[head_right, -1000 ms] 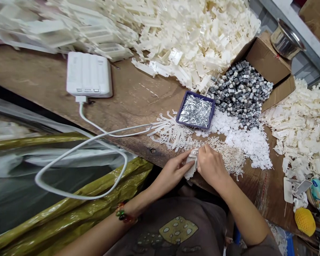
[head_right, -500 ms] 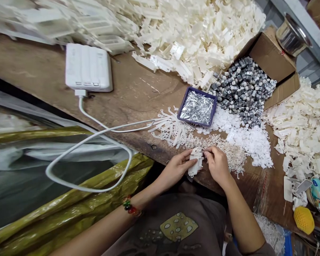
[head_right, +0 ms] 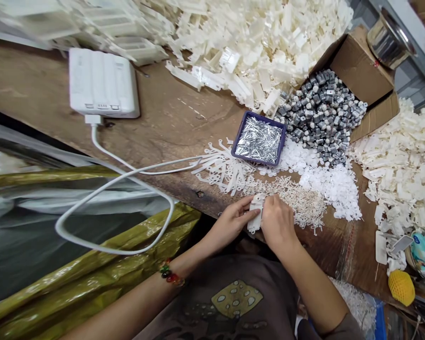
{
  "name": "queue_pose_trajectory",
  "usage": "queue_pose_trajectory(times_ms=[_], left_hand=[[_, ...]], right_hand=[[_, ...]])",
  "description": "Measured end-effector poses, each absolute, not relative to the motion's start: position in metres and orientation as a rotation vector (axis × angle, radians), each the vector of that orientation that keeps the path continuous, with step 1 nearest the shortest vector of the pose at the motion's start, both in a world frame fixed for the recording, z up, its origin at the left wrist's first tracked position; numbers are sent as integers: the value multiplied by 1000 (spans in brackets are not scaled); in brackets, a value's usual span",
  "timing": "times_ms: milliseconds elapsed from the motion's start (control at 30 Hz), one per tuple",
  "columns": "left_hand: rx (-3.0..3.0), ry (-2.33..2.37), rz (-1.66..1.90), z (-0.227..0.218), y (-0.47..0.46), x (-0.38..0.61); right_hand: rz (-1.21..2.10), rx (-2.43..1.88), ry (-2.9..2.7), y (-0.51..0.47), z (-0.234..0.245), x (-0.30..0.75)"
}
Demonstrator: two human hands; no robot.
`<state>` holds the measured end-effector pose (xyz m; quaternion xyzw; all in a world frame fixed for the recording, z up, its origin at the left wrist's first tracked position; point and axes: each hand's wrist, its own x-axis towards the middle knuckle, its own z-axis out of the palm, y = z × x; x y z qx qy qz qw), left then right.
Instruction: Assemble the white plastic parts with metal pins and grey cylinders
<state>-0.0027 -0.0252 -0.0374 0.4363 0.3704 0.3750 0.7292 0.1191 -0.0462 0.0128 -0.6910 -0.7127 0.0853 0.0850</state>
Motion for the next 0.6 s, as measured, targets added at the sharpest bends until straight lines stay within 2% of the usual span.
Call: queue_pose_trajectory(times_ms=[100, 167, 333, 600], left_hand=[[817, 742, 777, -35, -24, -4], [757, 724, 770, -32, -23, -5], [665, 739, 723, -26, -21, -9], [638, 765, 705, -36, -21, -4]], right_hand=[[497, -2007, -1807, -44, 6, 121], [537, -1963, -1708, -44, 3, 123], [537, -1812, -1891, -29, 9, 135], [169, -1793, -2297, 32, 5, 141]])
